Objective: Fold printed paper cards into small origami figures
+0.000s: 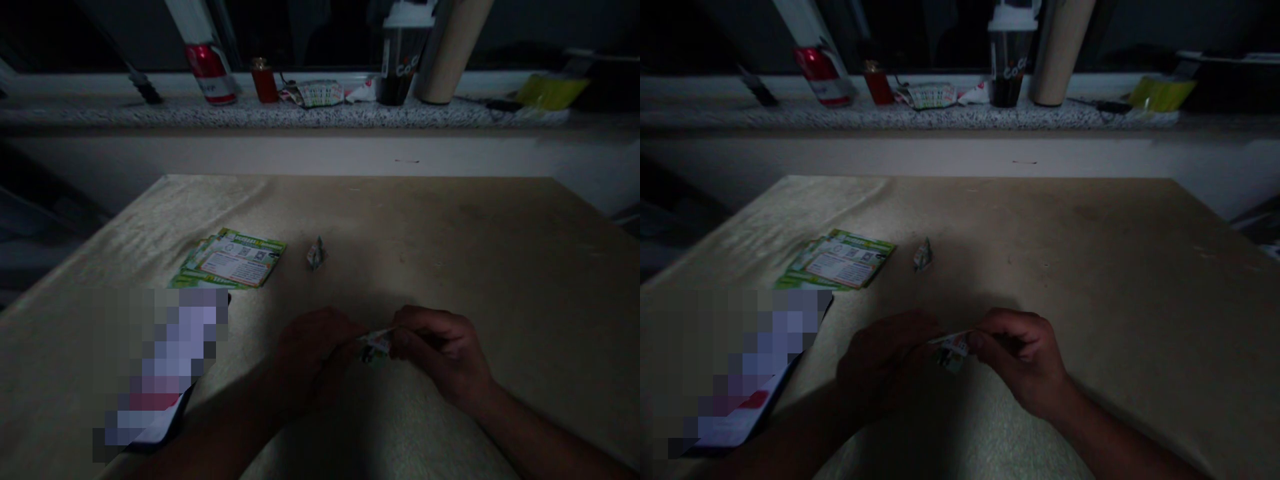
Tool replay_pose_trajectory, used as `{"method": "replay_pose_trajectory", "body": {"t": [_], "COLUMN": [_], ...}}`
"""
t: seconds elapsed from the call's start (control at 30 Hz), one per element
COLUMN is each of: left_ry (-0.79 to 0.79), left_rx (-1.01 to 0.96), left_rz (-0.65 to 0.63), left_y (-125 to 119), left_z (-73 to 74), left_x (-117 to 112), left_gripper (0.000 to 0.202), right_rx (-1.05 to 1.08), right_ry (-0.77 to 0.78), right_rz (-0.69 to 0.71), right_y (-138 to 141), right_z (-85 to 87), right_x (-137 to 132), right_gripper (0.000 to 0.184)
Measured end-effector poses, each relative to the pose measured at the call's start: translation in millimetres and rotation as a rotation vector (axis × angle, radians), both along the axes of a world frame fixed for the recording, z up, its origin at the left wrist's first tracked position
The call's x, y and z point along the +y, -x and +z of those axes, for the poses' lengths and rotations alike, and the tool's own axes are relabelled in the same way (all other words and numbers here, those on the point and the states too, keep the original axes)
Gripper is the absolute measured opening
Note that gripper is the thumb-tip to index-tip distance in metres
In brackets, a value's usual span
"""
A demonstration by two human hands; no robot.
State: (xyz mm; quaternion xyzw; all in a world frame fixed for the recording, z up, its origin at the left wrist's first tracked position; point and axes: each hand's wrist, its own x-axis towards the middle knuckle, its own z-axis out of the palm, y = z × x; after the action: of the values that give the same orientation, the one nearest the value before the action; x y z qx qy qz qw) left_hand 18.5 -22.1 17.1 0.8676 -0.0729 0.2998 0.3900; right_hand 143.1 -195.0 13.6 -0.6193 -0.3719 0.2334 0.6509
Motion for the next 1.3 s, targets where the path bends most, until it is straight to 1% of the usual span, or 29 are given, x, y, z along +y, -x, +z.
{"method": "replay_pose_trajectory", "body": {"t": [0.1, 0.2, 0.3, 0.4, 0.5, 0.57, 0.67, 0.73, 0.8, 0.9, 1.0, 1.17, 1.3], "left_ry": [-0.005, -0.028, 0.010, 0.096, 0.181, 0.209, 0.247, 0.285, 0.324, 0.376, 0.430, 0.550, 0.574], "left_rx": [-0.015, -0.008, 0.021, 0.090, 0.230, 0.320, 0.397, 0.412, 0.415, 0.399, 0.366, 0.400, 0.421], "left_rz": [0.025, 0.029, 0.036, 0.062, 0.090, 0.105, 0.065, 0.052, 0.080, 0.143, 0.167, 0.143, 0.130], "left_y": [0, -1, -3, -3, -2, -2, -5, -7, -9, -8, -7, -6, -6], "left_z": [0.5, 0.2, -0.4, -1.5, -3.0, -3.4, -2.0, -0.4, 0.3, -1.8, -5.6, -9.3, -10.1], "left_x": [-1, -2, -3, -4, -6, -7, -7, -8, -10, -14, -18, -21, -21], "left_gripper": [0.010, 0.012, 0.012, 0.011, 0.014, 0.015, 0.015, 0.018, 0.019, 0.016, 0.014, 0.017, 0.014], "right_rx": [0.026, 0.161, 0.217, 0.208, 0.171, 0.141, 0.089, 0.065, 0.081, 0.137, 0.123, 0.103, 0.132], "right_ry": [0.005, 0.043, 0.026, 0.016, 0.012, 0.001, -0.006, -0.005, -0.006, 0.002, 0.035, 0.104, 0.135], "right_rz": [-0.021, -0.011, -0.001, -0.011, -0.028, -0.055, -0.113, -0.146, -0.141, -0.041, 0.028, -0.007, -0.052], "right_y": [0, 0, 0, -1, -1, -2, -1, 0, 1, 5, 6, 6, 6], "right_z": [-0.7, -2.1, -4.7, -6.6, -6.4, -6.2, -7.3, -8.7, -9.8, -9.9, -8.9, -10.5, -15.0], "right_x": [0, 1, 2, 3, 2, 2, 0, 1, 2, 6, 8, 6, 3], "right_gripper": [0.013, 0.024, 0.024, 0.024, 0.024, 0.023, 0.019, 0.018, 0.014, 0.001, 0.007, 0.008, 0.014]}}
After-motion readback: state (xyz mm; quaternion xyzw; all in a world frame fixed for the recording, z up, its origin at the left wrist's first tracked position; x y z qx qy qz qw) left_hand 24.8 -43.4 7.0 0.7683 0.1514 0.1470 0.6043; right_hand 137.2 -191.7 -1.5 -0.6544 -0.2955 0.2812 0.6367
